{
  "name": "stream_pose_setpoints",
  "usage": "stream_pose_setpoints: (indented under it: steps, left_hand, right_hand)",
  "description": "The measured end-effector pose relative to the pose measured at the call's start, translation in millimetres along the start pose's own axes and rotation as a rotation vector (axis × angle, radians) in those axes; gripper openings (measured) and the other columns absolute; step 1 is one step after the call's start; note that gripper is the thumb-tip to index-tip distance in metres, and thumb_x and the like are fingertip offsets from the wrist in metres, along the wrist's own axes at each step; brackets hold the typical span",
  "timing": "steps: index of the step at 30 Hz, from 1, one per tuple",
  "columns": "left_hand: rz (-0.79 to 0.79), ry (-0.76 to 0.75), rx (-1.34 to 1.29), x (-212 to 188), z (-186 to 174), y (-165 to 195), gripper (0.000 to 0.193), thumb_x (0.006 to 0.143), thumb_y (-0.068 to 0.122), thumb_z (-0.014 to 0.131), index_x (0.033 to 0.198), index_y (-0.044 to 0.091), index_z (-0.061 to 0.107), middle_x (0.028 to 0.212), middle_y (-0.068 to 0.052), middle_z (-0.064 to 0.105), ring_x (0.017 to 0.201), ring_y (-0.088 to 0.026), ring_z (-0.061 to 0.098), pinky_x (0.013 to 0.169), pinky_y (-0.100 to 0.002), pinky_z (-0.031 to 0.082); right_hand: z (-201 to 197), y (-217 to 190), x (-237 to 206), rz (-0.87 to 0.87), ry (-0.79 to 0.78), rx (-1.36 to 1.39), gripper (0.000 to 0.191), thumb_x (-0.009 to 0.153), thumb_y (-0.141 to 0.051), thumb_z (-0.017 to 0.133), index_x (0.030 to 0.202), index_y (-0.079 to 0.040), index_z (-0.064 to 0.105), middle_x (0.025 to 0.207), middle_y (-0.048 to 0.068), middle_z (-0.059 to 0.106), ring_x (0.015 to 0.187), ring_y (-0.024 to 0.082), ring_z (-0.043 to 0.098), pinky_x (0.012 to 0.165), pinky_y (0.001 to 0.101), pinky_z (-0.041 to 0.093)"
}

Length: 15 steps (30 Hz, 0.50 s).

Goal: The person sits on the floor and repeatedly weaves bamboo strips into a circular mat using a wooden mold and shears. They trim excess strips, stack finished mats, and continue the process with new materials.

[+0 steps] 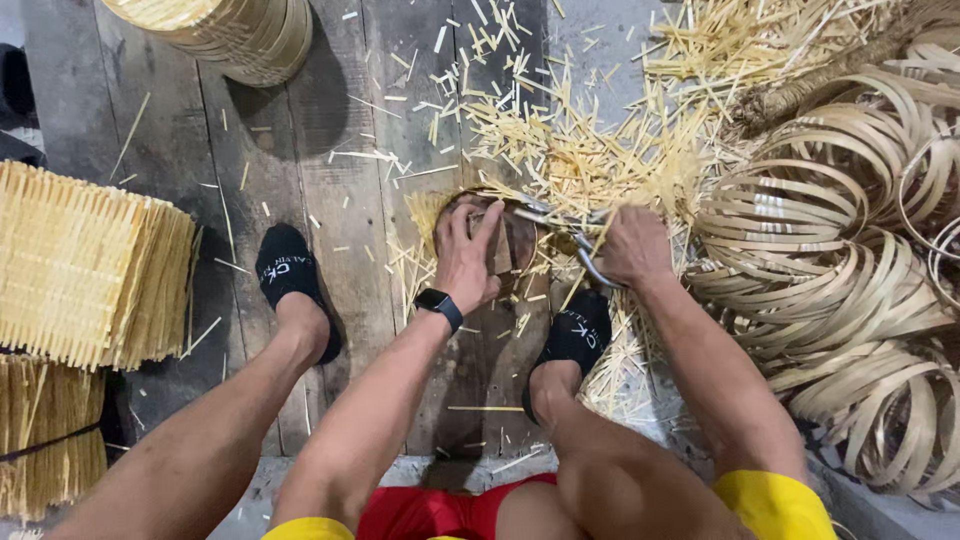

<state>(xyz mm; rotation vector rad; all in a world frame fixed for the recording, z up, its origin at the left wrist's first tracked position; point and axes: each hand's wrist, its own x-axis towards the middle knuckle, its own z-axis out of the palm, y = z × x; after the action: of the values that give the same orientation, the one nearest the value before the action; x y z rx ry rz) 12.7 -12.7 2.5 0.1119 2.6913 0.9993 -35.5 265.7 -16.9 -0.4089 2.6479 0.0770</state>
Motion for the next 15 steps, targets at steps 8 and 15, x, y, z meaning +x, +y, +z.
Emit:
stream_pose_setpoints:
  steps: [8, 15]
  left_hand:
    - [0.040, -0.010, 0.022, 0.2, -5.1, -4.5, 0.132, 0.044, 0.005, 0.088, 0.156, 0.019, 0.021, 0.152, -0.029, 0.024, 0.141, -0.052, 0.030, 0.119, -0.056, 0.028]
    - [-0.110, 0.206, -0.148, -14.9, 20.3, 5.4, 0.119, 0.071, 0.020, 0.088, 0.161, 0.003, 0.013, 0.151, -0.034, 0.038, 0.140, -0.049, 0.038, 0.118, -0.051, 0.034]
  right_hand:
    - [8.6, -6.4, 8.1, 0.031, -0.016, 0.025, 0.065, 0.087, -0.058, 0.067, 0.108, 0.004, 0.066, 0.103, 0.020, 0.065, 0.095, 0.032, 0.065, 0.082, 0.0433, 0.054]
    - [28.0, -2.3, 8.9, -0.032, 0.073, -0.053, 0.065, 0.083, -0.063, 0.067, 0.095, 0.001, 0.066, 0.087, 0.017, 0.061, 0.079, 0.027, 0.060, 0.071, 0.0401, 0.053]
